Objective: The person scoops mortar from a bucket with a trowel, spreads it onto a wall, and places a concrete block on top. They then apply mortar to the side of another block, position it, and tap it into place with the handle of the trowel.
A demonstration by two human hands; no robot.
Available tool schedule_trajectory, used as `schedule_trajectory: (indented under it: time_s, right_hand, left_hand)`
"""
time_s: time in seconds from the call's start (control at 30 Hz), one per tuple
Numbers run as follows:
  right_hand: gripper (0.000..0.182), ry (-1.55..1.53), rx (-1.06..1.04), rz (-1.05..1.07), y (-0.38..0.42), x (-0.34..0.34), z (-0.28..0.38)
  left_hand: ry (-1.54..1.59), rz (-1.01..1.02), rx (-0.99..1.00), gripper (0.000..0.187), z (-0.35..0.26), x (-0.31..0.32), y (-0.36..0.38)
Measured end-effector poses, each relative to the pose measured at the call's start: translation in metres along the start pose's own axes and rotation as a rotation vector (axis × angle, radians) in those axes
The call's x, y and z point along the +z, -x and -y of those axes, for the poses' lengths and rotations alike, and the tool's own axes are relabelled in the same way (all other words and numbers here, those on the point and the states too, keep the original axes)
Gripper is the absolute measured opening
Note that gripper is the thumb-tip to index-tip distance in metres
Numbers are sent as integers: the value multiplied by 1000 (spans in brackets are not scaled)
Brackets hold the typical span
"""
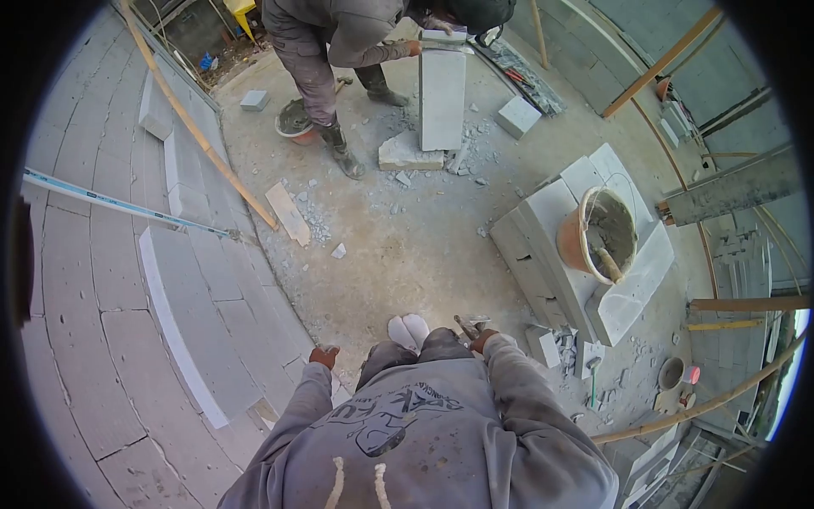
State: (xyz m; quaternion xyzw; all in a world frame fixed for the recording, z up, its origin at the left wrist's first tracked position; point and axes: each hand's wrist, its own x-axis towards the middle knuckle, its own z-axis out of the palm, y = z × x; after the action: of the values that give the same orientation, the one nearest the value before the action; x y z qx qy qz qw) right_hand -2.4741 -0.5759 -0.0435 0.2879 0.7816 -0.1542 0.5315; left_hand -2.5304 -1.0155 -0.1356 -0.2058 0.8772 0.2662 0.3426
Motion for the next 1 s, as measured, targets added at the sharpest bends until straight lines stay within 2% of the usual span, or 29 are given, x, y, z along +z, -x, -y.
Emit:
schedule_trajectory:
  time_s: [0.1,0.17,0.27,0.4,0.47,0.63,0.7,0.8,0.9,0.97,1.0]
  right_hand:
    - [59,-41,13,-19,-6,6,-2]
    - [57,-53,-3,-56,-9,10,-5]
    - [56,-61,-22,-69,3,-2,0]
    - [57,-94,-8,-68,-3,-3,-7]
    - [57,-114,0,-91,-2,-6,-11]
    - [56,-181,29,-100,-45,-7,-35]
    - [57,-95,18,-10,-55,-21,-40]
    - [55,-96,-16,42,-81,-37,-49]
    - [55,-97,-19,65,-113,-55,-55]
    - [54,-90,-113,48,-132,-74,-60]
    - [53,-80,-193,14,-144,-80,-62]
  left_hand:
    - [15,-15,31,41,-3,-5,-24]
    - [-63,-94,32,41,-4,-3,-46]
    - [66,-63,103,39,-41,-22,-33]
    - [103,-14,237,37,-52,-15,-46]
    - [-9,-31,225,37,-61,-9,-45]
    - [-3,-16,228,37,-61,-1,-37]
    - [-15,-12,219,37,-72,-2,-26]
    - [-60,-121,161,36,-109,-15,15]
    - [-252,-127,16,36,-94,-6,14]
    - [-367,-146,82,34,-75,8,-7]
    - [-379,-116,29,35,-113,2,18]
